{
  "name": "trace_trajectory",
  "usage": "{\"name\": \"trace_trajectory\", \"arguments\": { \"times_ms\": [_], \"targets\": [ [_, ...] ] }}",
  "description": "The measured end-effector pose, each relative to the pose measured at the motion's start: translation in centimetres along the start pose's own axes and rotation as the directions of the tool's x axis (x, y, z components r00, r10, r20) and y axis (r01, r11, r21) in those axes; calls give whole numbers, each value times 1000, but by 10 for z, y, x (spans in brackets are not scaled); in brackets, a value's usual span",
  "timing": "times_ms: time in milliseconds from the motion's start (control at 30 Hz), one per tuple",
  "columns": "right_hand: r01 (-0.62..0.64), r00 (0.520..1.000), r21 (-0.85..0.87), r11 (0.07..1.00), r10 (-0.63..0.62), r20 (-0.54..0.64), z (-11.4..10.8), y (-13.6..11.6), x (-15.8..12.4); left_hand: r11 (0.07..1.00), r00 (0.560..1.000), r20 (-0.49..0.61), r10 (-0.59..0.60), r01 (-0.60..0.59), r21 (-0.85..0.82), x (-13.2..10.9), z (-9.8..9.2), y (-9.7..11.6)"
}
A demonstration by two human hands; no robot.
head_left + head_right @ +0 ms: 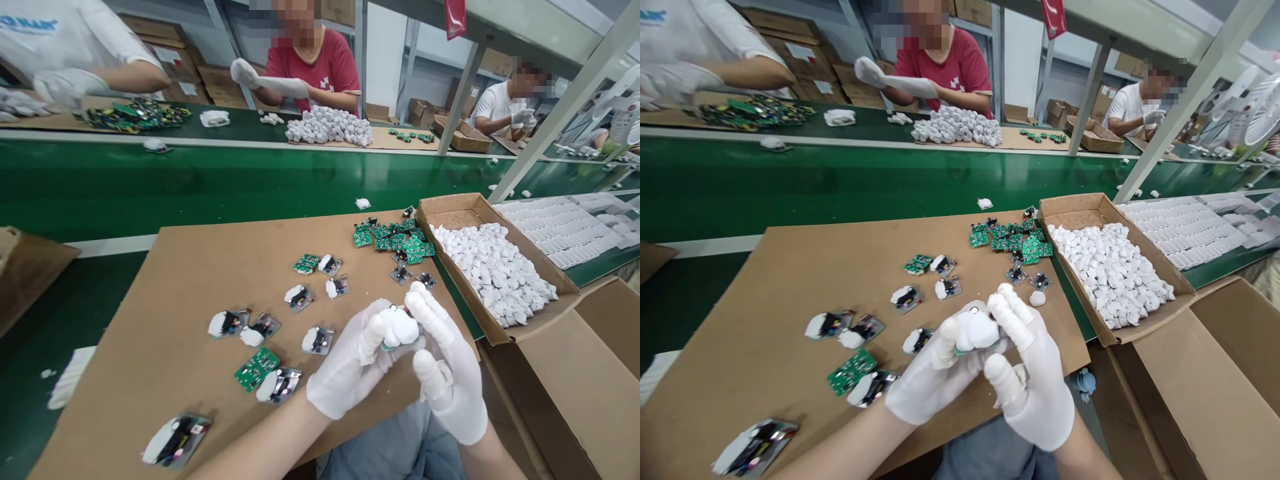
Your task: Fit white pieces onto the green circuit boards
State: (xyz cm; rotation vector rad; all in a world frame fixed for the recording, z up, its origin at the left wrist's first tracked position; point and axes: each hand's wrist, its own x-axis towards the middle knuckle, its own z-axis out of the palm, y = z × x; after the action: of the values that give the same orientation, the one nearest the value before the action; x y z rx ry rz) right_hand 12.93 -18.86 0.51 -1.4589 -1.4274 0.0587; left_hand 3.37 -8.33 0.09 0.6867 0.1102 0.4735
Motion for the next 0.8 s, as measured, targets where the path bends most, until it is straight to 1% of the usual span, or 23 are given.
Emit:
{"name": "trace_trajectory", "arguments": {
  "times_ms": [100,200,267,333,433,533,567,633,733,800],
  "targets": [
    [0,1000,31,1000,-1,11,-4,5,5,1000,996,88,-22,21,5,0,0,-2],
    [-33,998,89,996,29,48,-4,7,7,997,992,106,-73,75,-17,0,-2,-4],
    [-31,998,121,992,23,65,-3,6,8,993,990,85,-113,116,-33,0,-3,-3],
    [-9,998,129,992,0,69,-3,2,11,990,990,46,-136,137,-14,0,-3,-1],
    [52,996,106,993,-59,63,-2,-3,16,993,992,-57,-117,118,20,0,1,3],
    [81,994,97,992,-88,65,0,-5,19,996,982,-164,-90,91,-3,-1,5,6],
    [76,994,98,992,-83,68,1,-5,20,995,980,-174,-101,100,-16,-1,5,6],
    [64,995,96,993,-71,73,1,-5,20,992,980,-152,-127,122,-38,-2,3,4],
    [68,994,80,994,-74,76,2,-4,22,992,985,-120,-122,117,-47,-3,0,3],
    [91,994,86,992,-96,55,2,-5,23,993,990,-87,-115,112,-37,-4,-1,3]
  ]
}}
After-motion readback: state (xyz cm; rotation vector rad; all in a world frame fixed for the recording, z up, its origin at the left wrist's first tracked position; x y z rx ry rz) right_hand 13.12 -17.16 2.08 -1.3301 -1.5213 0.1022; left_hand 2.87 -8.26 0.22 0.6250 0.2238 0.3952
